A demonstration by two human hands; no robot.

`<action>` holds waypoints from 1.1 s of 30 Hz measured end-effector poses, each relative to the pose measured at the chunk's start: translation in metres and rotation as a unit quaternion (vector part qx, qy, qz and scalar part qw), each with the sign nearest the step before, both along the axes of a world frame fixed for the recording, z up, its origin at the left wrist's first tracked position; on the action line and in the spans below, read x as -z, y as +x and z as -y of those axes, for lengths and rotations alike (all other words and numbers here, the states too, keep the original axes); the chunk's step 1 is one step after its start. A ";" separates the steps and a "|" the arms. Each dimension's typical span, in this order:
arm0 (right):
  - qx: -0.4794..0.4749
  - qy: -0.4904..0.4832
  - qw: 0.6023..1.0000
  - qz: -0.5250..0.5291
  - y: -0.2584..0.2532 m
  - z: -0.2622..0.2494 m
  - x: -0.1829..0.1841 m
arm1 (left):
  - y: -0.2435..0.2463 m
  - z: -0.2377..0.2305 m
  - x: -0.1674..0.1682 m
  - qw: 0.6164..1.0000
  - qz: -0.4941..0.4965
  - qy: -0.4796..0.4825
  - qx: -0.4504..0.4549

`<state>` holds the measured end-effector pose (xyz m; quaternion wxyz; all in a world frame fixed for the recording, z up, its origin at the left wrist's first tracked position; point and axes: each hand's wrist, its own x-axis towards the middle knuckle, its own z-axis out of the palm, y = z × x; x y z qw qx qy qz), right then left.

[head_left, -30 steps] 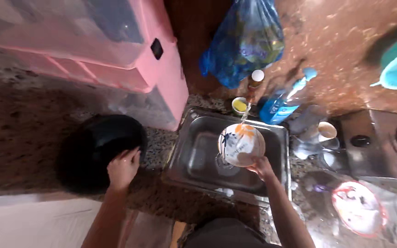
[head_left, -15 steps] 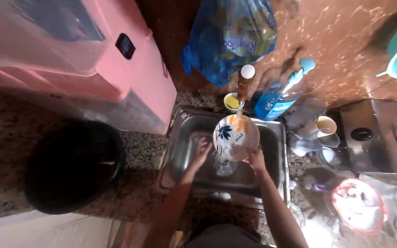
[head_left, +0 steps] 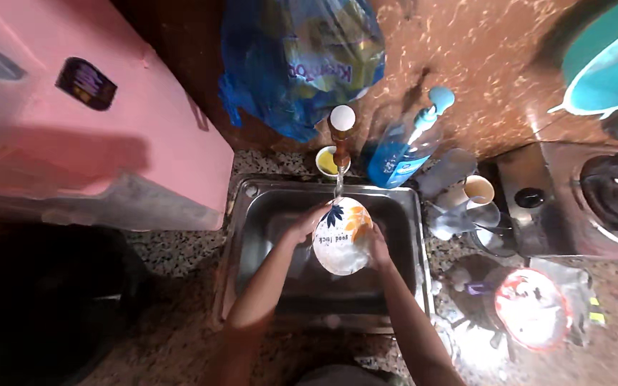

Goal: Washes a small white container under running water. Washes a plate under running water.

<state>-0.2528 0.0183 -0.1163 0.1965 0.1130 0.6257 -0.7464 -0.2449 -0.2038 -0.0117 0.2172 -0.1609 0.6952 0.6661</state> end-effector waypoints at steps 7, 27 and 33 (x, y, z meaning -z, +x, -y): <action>-0.077 -0.130 0.976 0.153 0.015 0.008 0.013 | -0.065 -0.021 0.013 0.985 -0.174 0.018 0.004; -0.092 -0.237 0.931 0.261 -0.046 0.067 -0.012 | -0.049 0.054 0.050 0.850 -0.014 0.142 -0.507; -0.189 -0.290 0.890 0.297 -0.034 0.063 0.001 | -0.038 0.048 0.042 0.837 -0.118 0.241 -0.477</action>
